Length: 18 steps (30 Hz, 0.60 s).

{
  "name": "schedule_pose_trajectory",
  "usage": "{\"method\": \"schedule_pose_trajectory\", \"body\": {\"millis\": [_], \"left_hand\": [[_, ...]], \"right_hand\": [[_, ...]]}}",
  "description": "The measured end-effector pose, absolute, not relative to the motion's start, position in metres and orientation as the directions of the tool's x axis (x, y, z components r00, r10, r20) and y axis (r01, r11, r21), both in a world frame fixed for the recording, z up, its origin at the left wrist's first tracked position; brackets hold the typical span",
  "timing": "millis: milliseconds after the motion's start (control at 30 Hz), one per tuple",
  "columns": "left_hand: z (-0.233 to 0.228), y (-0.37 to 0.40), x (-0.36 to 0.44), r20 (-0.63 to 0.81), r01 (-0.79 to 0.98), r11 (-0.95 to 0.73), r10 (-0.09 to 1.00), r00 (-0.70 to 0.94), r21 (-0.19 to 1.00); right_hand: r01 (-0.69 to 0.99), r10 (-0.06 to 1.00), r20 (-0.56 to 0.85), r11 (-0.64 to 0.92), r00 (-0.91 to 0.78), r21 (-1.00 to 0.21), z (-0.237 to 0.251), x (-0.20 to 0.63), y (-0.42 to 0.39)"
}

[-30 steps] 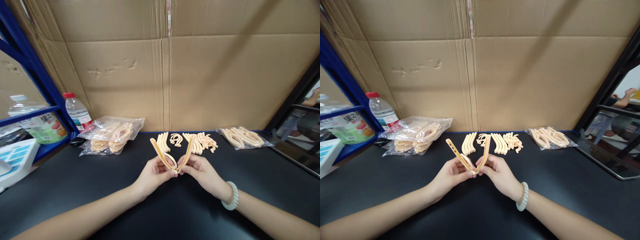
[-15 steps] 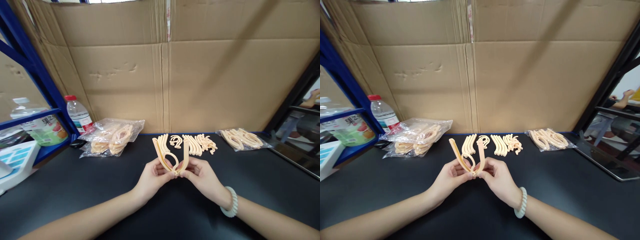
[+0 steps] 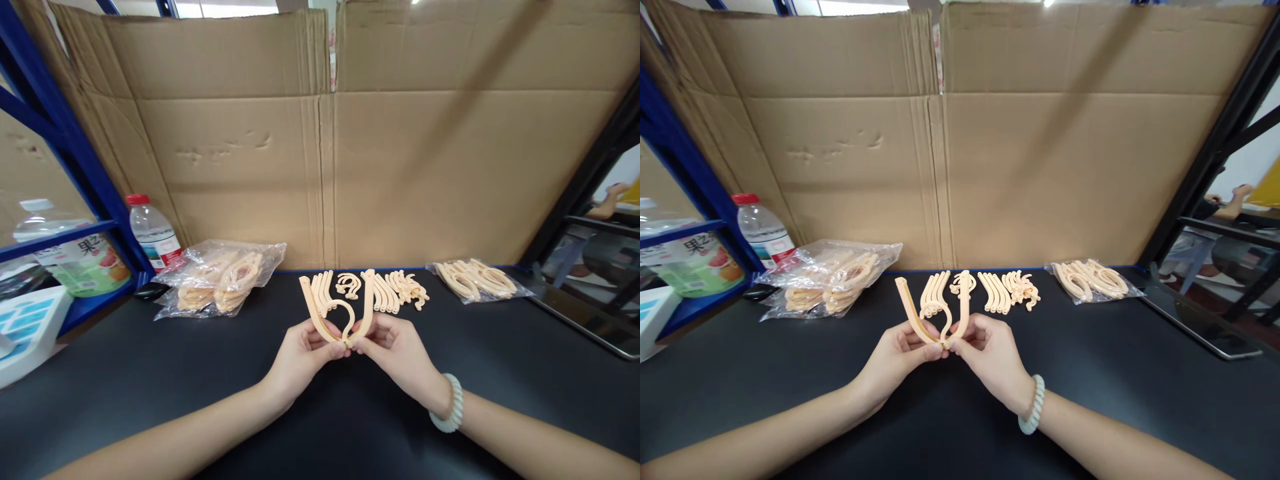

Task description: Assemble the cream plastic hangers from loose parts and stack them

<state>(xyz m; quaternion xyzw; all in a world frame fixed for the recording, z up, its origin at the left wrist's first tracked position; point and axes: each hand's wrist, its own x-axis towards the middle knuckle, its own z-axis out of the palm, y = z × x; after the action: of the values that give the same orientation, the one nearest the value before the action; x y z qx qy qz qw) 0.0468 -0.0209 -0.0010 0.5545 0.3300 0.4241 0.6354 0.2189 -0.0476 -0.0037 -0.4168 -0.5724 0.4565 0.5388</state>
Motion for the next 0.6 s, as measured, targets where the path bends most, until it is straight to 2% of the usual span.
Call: {"method": "schedule_pose_trajectory", "body": {"millis": [233,367,467,600], "left_hand": [[0.0,-0.021,0.049,0.035,-0.171,0.039,0.913,0.407,0.984],[0.002,-0.021,0.048,0.028,-0.151,0.03,0.928,0.371,0.988],[0.002,-0.019,0.045,0.029,-0.149,0.022,0.943,0.331,0.989],[0.0,-0.015,0.041,0.028,-0.186,0.031,0.951,0.307,0.982]], "right_hand": [[-0.04,0.966,0.231,0.227,-0.114,-0.973,-0.006,0.221,-0.043],[-0.043,0.951,0.19,0.186,-0.243,-0.982,0.001,0.238,-0.038],[0.045,0.915,0.185,0.215,-0.357,-0.976,0.013,0.259,-0.034],[0.13,0.904,0.182,0.249,-0.387,-0.96,0.025,0.281,-0.028]]}}
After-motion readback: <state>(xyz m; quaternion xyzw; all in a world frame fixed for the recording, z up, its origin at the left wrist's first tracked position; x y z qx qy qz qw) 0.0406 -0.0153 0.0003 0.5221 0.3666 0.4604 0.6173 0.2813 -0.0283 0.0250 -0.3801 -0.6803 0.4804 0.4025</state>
